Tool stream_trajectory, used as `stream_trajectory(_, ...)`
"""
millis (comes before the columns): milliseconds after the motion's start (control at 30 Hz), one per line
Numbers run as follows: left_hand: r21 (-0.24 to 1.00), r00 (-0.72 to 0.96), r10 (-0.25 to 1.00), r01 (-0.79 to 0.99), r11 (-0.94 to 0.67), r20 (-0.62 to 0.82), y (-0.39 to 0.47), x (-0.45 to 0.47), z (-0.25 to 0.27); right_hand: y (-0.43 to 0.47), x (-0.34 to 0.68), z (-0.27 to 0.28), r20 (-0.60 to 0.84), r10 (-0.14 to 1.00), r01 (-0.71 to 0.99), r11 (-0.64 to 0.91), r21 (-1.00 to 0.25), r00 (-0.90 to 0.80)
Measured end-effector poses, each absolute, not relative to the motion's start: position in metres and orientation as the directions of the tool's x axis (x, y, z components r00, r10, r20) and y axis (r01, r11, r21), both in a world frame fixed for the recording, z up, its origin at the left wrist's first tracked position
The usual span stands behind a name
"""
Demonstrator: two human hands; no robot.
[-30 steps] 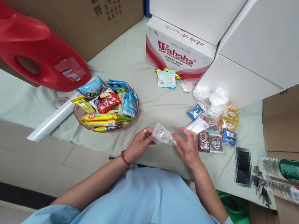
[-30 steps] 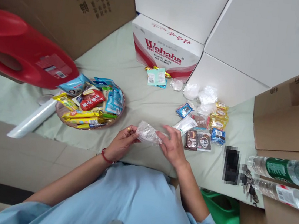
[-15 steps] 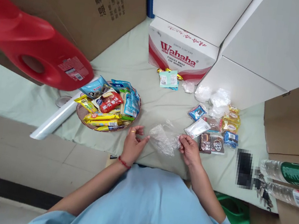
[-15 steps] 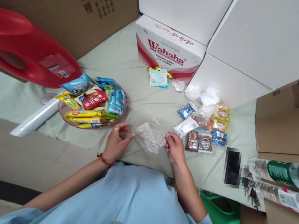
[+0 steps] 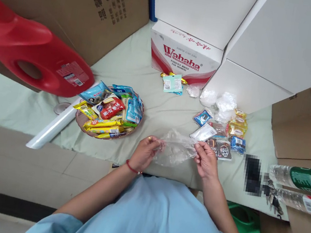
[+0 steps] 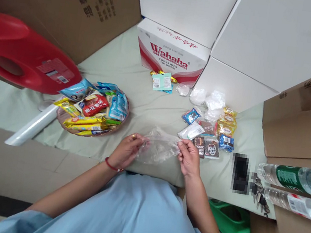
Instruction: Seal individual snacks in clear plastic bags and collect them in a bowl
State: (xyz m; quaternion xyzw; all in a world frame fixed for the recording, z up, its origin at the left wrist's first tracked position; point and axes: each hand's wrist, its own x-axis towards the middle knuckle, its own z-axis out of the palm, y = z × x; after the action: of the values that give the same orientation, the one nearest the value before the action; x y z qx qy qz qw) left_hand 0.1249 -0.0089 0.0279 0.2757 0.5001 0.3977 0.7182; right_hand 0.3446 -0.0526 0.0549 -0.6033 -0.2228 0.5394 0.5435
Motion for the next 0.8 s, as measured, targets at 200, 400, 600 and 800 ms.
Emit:
stream_trajectory(200,0.747,0.086,0.828,-0.386,0.541,-0.554,-0.005,0.097,0.02,-0.061,0.371,0.052,-0.423,0.867,-0.3,-0.342,-0.89,0.265)
stream_trajectory(400,0.776,0.021,0.847,-0.389,0.497,-0.532,-0.007,0.095,0.021,-0.056,0.374,0.058,-0.384,0.875,-0.256,-0.315,-0.914,0.295)
stream_trajectory(600,0.934,-0.075,0.95,-0.221,0.281,-0.303,-0.028,0.082,0.022,-0.054,0.386,0.061,-0.162,0.866,-0.162,-0.095,-0.982,0.473)
stream_trajectory(800,0.889,-0.006,0.89,-0.051,0.455,-0.456,-0.037,0.069,0.004,-0.052,0.388,0.043,-0.176,0.863,-0.033,-0.183,-0.983,0.473)
